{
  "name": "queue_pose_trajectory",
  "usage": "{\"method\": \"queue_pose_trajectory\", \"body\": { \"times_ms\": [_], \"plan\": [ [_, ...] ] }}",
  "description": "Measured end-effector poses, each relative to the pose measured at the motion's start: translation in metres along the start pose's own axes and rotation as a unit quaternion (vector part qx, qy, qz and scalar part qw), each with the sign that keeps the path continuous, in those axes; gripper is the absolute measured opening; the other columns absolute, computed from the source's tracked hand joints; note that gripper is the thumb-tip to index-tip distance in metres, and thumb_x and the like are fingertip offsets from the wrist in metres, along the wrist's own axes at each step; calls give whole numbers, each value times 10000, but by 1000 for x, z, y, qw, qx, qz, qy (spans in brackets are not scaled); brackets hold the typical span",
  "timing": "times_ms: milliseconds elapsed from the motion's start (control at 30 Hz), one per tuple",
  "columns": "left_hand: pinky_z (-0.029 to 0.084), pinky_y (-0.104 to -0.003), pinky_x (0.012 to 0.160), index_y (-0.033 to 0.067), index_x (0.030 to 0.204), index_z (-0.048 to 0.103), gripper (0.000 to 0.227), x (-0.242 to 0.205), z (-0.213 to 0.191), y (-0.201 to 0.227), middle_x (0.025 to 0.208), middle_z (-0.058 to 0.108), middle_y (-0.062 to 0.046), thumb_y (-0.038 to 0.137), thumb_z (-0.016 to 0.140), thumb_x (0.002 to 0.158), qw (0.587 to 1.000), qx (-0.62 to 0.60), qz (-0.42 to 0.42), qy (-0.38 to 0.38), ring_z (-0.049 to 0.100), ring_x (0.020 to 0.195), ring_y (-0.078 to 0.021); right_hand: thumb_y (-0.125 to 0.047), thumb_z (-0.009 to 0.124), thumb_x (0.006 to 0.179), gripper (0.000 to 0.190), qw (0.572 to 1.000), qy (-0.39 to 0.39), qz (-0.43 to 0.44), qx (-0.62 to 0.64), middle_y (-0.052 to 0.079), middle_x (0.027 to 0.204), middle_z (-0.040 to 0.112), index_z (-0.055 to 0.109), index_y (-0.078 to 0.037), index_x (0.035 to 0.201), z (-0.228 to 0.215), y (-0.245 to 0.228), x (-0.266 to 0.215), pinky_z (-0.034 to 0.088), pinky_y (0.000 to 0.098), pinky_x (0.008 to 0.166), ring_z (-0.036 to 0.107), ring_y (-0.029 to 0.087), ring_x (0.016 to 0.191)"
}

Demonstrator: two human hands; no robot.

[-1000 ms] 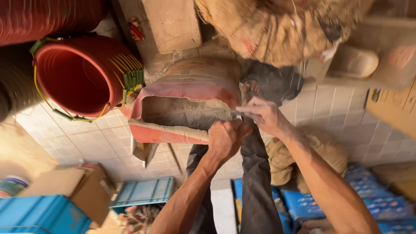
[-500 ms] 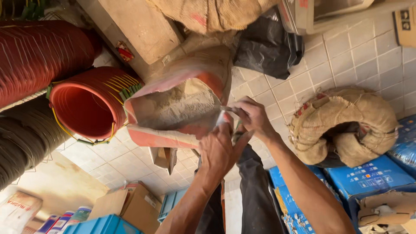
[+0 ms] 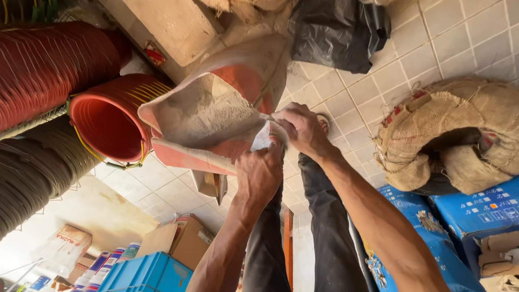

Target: The person opens a large bag of cement, lifts it, and uses a scoop to transfer the powder into a smaller container.

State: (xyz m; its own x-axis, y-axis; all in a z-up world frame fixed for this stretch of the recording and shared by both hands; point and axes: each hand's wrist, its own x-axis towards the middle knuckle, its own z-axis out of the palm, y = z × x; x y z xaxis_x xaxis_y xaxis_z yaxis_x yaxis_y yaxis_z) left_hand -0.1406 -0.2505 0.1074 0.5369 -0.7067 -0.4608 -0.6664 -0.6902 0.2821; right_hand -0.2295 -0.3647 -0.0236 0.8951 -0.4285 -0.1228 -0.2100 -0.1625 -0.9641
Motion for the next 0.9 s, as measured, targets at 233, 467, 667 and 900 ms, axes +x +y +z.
{"method": "queue_pose_trajectory", "body": {
  "times_ms": [233, 467, 667, 900],
  "plan": [
    [601, -459, 537, 126, 818, 722, 279, -21, 7, -14, 518, 673, -78, 175, 524, 1008, 998, -18, 41, 51, 696, 445, -339, -67, 777, 1007, 49, 996, 88, 10, 9, 60, 858, 736, 795, -88, 967, 23, 22, -26, 581, 339, 800, 749, 264, 797],
    [582, -448, 530, 93, 885, 731, 176, -26, 28, -34, 535, 666, -63, 114, 560, 917, 989, -16, 121, 86, 687, 445, -304, -51, 779, 1019, 57, 991, 115, -40, -57, 44, 920, 746, 817, -89, 1003, 32, 11, -22, 588, 367, 834, 722, 259, 850],
    [575, -430, 520, 85, 851, 709, 143, -46, 20, -24, 503, 609, -53, 48, 578, 895, 978, -67, 161, 111, 657, 421, -298, -117, 661, 1093, 166, 987, 146, -36, -59, 28, 866, 665, 786, -27, 1032, 67, 4, -45, 515, 245, 890, 584, 108, 902],
    [573, -379, 539, 115, 843, 684, 161, -85, 50, -61, 523, 549, -12, 38, 560, 910, 961, -121, 215, 125, 638, 430, -269, -72, 862, 948, 114, 967, 228, 105, 33, 46, 843, 598, 766, -37, 1000, 122, 27, -98, 511, 300, 812, 583, 147, 815]
  ]
}}
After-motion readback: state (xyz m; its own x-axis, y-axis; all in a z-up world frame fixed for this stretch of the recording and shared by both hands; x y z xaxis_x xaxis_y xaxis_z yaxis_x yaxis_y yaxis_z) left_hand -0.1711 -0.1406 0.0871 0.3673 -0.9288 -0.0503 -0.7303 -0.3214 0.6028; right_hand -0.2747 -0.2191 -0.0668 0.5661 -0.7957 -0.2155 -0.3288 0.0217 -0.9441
